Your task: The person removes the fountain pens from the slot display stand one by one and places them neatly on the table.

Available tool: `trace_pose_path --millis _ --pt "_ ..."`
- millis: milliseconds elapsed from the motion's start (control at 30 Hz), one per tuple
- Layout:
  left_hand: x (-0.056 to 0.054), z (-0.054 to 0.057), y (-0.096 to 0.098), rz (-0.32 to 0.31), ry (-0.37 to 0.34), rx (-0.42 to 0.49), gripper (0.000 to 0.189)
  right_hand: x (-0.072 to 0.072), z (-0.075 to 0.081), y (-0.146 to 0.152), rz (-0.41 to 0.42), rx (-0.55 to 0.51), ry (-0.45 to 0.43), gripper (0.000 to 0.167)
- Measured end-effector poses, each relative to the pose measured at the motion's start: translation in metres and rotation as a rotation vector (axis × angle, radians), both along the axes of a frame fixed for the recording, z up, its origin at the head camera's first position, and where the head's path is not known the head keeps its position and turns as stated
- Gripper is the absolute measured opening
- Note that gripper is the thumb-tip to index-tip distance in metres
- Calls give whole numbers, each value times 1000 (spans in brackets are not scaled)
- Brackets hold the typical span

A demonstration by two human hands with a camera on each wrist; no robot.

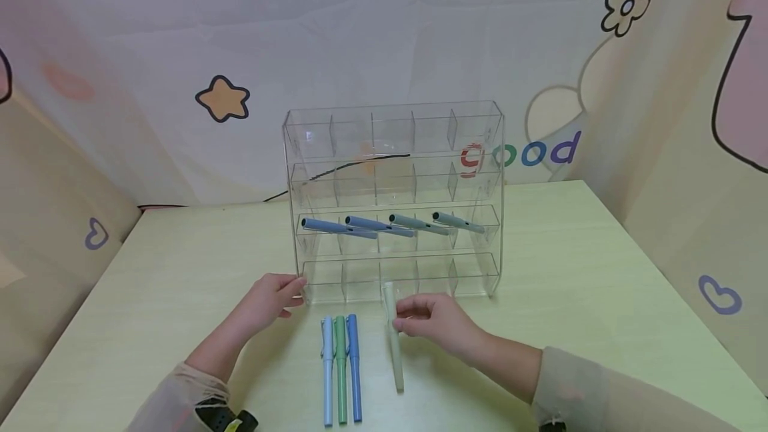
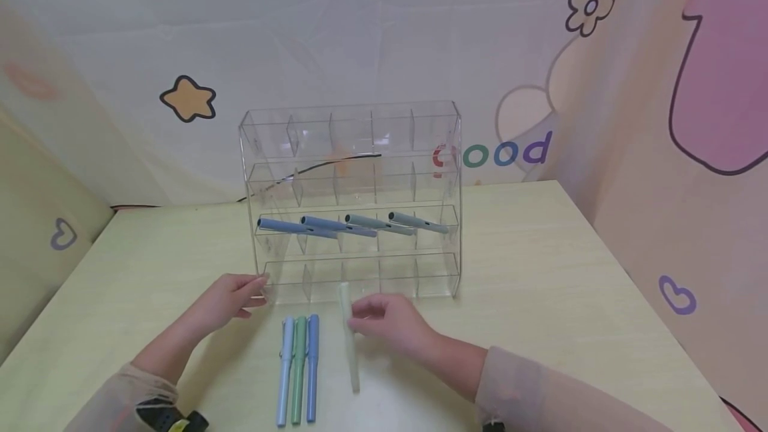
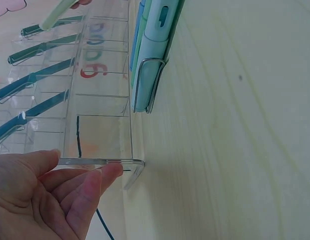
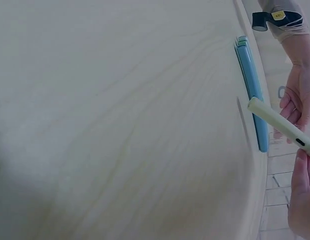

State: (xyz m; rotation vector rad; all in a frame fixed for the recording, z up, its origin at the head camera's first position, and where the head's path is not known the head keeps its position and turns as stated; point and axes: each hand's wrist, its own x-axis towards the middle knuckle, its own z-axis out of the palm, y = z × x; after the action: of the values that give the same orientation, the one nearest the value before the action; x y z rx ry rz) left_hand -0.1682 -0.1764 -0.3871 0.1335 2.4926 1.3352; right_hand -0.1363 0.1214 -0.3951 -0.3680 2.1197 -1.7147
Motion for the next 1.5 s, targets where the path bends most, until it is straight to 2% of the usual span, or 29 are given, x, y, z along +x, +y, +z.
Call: trace_pose_path --millis 333,633,900,1100,1267,1400,1500 --pt "1 1 1 -1 0 0 38 -2 -10 -2 17 4 -71 28" --pt "1 1 0 10 -5 -2 38 -4 -15 -5 23 96 -62 21" --pt "1 1 0 12 -7 1 37 -8 -20 -7 69 248 22 18" --pt "0 0 0 15 -6 7 37 -9 -17 -6 145 383 177 14" --pt "-2 -2 0 26 -6 5 35 -11 -16 -6 175 464 292 13" --pt "-2 -2 0 26 -4 1 35 -11 -15 -6 178 484 306 14" --pt "-2 -2 0 30 -7 0 35 -10 -14 -6 178 459 268 15"
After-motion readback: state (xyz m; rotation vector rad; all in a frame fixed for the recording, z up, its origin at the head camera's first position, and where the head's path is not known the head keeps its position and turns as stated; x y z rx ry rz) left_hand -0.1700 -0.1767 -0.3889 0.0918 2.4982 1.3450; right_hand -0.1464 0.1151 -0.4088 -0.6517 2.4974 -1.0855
